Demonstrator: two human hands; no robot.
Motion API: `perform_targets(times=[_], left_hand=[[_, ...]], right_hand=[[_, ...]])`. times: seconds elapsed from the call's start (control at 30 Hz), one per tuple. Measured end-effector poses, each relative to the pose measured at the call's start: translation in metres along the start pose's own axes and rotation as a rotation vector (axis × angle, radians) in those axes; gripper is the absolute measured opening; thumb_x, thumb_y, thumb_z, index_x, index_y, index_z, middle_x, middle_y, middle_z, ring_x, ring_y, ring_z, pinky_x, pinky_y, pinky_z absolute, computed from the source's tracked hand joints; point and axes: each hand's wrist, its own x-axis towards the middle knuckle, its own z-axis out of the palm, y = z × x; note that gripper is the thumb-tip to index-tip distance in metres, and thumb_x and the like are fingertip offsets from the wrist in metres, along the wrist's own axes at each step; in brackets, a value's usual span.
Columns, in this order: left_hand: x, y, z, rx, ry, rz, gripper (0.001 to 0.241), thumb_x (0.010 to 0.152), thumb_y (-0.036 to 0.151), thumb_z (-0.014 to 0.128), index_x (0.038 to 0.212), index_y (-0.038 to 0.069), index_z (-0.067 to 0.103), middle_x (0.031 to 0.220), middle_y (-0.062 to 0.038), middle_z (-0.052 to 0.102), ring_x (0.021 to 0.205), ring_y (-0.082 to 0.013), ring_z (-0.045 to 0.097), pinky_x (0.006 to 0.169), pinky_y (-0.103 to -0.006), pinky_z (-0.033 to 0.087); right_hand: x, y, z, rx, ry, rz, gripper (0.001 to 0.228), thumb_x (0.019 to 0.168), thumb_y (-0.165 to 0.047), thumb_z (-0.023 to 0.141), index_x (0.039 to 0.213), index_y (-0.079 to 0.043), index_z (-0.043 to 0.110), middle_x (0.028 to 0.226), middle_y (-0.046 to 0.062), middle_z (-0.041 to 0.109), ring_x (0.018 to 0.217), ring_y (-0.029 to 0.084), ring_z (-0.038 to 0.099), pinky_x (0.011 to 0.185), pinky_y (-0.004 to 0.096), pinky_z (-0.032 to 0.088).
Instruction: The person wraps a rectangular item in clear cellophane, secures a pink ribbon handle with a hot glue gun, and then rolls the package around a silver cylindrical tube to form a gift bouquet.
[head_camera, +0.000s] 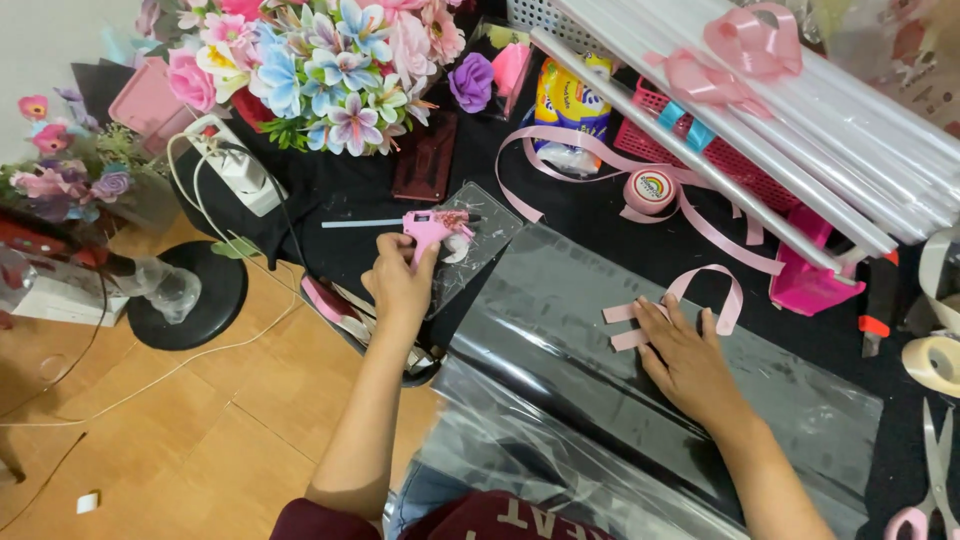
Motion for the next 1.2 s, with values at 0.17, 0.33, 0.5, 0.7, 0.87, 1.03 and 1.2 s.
perform_targets(times=[0.17, 0.33, 0.5, 0.7, 0.87, 1.03, 1.2], left_hand=[[-0.003, -0.001, 0.002, 0.057, 0.05, 0.066, 0.039, 0.096, 0.039, 0.072, 0.115, 0.013, 0.05, 0.099, -0.011, 0.077, 0.099, -0.0337, 0.07, 0.091, -0.0467, 0.038], [-0.004, -0.011, 0.005, 0.353, 0.296, 0.299, 0.039, 0.086, 0.042, 0.08, 0.107, 0.016, 0.059, 0.095, -0.005, 0.061, 0.091, -0.0293, 0.065, 0.081, -0.0452, 0.043], [-0.052, 0.056, -0.005, 0.164, 0.279, 0.625, 0.02, 0.086, 0.028, 0.082, 0.095, 0.021, 0.066, 0.097, 0.002, 0.059, 0.088, -0.0227, 0.059, 0.084, -0.0397, 0.036], [-0.144, 0.097, 0.058, -0.008, 0.023, 0.952, 0.009, 0.082, 0.024, 0.081, 0.084, 0.025, 0.072, 0.086, 0.004, 0.06, 0.078, -0.0192, 0.057, 0.077, -0.0383, 0.035], [-0.172, 0.12, 0.075, 0.094, 0.039, 1.169, 0.003, 0.088, 0.012, 0.074, 0.086, 0.014, 0.072, 0.081, 0.001, 0.051, 0.071, -0.0184, 0.045, 0.073, -0.0352, 0.028], [-0.172, 0.125, 0.098, 0.308, 0.135, 1.179, 0.007, 0.083, 0.005, 0.064, 0.08, 0.011, 0.061, 0.079, -0.002, 0.044, 0.075, -0.0192, 0.042, 0.076, -0.0354, 0.028], [-0.164, 0.129, 0.091, 0.329, 0.066, 1.229, 0.007, 0.079, 0.005, 0.064, 0.077, 0.011, 0.061, 0.079, -0.004, 0.046, 0.079, -0.0215, 0.044, 0.081, -0.0373, 0.029]], right_hand=[[0.003, -0.002, -0.007, 0.07, -0.056, 0.022, 0.06, 0.103, -0.043, 0.043, 0.162, -0.032, 0.034, 0.165, -0.007, 0.037, 0.156, 0.024, 0.022, 0.124, 0.057, 0.003], [0.007, -0.004, -0.015, 0.183, -0.129, 0.067, 0.06, 0.104, -0.042, 0.045, 0.162, -0.03, 0.035, 0.164, -0.003, 0.038, 0.155, 0.029, 0.022, 0.122, 0.062, 0.001], [0.01, -0.016, -0.029, 0.187, -0.156, 0.084, 0.059, 0.105, -0.038, 0.048, 0.161, -0.023, 0.037, 0.163, 0.003, 0.04, 0.154, 0.033, 0.024, 0.12, 0.067, -0.001], [0.007, -0.03, -0.022, 0.137, -0.059, 0.124, 0.057, 0.107, -0.033, 0.048, 0.161, -0.018, 0.038, 0.163, 0.006, 0.041, 0.156, 0.032, 0.019, 0.118, 0.066, -0.014], [0.002, -0.035, -0.01, 0.083, 0.0, 0.153, 0.058, 0.107, -0.031, 0.046, 0.162, -0.014, 0.036, 0.162, 0.008, 0.042, 0.157, 0.032, 0.019, 0.116, 0.066, -0.02], [0.001, -0.04, -0.008, 0.087, 0.006, 0.175, 0.056, 0.107, -0.026, 0.042, 0.162, -0.013, 0.034, 0.162, 0.008, 0.042, 0.157, 0.033, 0.019, 0.115, 0.069, -0.02], [0.001, -0.037, -0.007, 0.09, 0.004, 0.192, 0.054, 0.109, -0.027, 0.04, 0.161, -0.014, 0.037, 0.161, 0.006, 0.044, 0.158, 0.031, 0.018, 0.115, 0.067, -0.022]])
